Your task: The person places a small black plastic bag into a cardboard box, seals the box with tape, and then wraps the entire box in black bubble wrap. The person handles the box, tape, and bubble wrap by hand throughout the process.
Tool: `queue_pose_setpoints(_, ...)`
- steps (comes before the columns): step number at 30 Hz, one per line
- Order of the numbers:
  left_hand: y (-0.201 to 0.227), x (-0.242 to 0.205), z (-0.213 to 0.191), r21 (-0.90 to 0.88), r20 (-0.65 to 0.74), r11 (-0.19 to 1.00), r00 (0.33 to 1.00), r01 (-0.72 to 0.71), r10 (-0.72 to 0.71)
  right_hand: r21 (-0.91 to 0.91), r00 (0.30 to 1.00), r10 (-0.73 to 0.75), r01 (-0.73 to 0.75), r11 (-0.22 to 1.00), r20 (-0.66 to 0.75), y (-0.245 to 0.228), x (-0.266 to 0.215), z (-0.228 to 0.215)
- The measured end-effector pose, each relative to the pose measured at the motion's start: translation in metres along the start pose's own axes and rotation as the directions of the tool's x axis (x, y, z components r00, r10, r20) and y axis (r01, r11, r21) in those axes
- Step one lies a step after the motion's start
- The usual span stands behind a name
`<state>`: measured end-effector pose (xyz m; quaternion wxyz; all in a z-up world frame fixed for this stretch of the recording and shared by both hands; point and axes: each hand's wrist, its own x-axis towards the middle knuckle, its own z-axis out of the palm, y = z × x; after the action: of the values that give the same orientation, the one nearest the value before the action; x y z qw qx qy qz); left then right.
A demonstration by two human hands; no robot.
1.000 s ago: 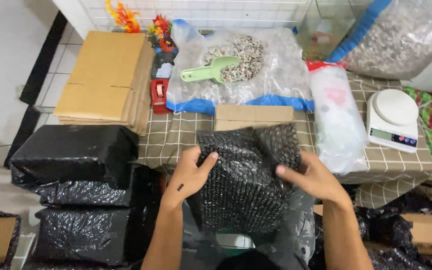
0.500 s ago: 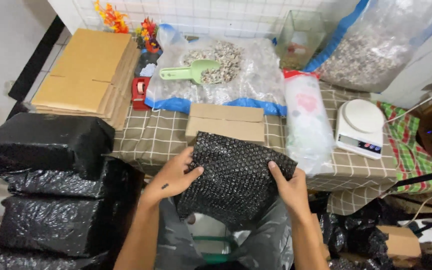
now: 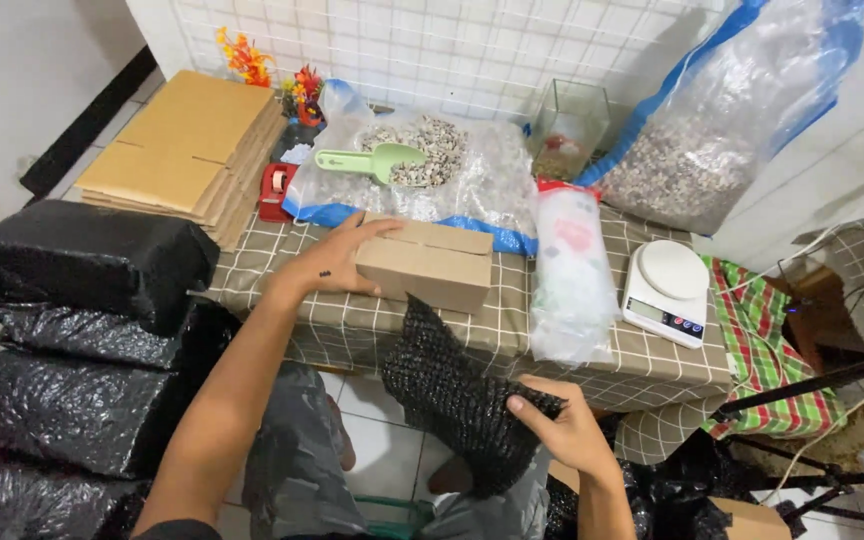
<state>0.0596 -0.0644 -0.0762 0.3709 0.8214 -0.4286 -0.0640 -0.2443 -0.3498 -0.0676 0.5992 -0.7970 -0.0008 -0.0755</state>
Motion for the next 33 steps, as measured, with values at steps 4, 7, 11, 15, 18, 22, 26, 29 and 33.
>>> queue_pose_setpoints(4,0.0,-0.007,-0.01,-0.088,-0.092,0.996,0.996,0.004,-0.012,0.111,0.982,-0.078,0.059,0.992,0.173,-0.026,0.011,0.017)
queue_pose_setpoints(7,0.011,-0.015,-0.038,-0.121,-0.19,0.992,0.98,0.032,-0.054,0.077,0.938,-0.102,0.081,0.994,0.332,-0.021,0.031,0.036)
queue_pose_setpoints(11,0.05,-0.032,-0.092,-0.139,-0.321,0.982,0.944,-0.125,0.075,-0.051,0.971,-0.131,0.144,0.988,0.197,-0.011,0.09,0.062)
queue_pose_setpoints(15,0.055,-0.035,-0.107,-0.168,-0.367,0.946,0.908,-0.278,0.202,-0.321,0.956,0.142,-0.223,0.92,-0.255,0.063,0.193,0.064)
queue_pose_setpoints(18,0.054,-0.033,-0.076,-0.277,-0.367,0.916,0.913,-0.29,0.178,-0.516,0.891,0.333,-0.451,0.728,-0.308,0.134,0.233,0.041)
queue_pose_setpoints(22,0.038,-0.026,-0.032,-0.406,-0.166,0.905,0.984,-0.125,0.062,-0.406,0.895,0.353,-0.44,0.801,-0.273,0.125,0.226,0.032)
queue_pose_setpoints(26,0.004,-0.019,-0.003,-0.443,-0.087,0.895,0.996,-0.059,0.022,-0.156,0.921,0.353,-0.377,0.913,-0.163,0.116,0.217,0.011)
queue_pose_setpoints(29,-0.006,-0.02,-0.004,-0.472,-0.048,0.881,0.999,-0.012,-0.013,-0.012,0.863,0.476,-0.485,0.874,-0.168,0.135,0.224,0.005)
queue_pose_setpoints(33,0.001,-0.018,-0.013,-0.457,-0.024,0.889,0.999,0.033,-0.049,0.142,0.757,0.649,-0.637,0.758,-0.071,0.163,0.243,-0.017)
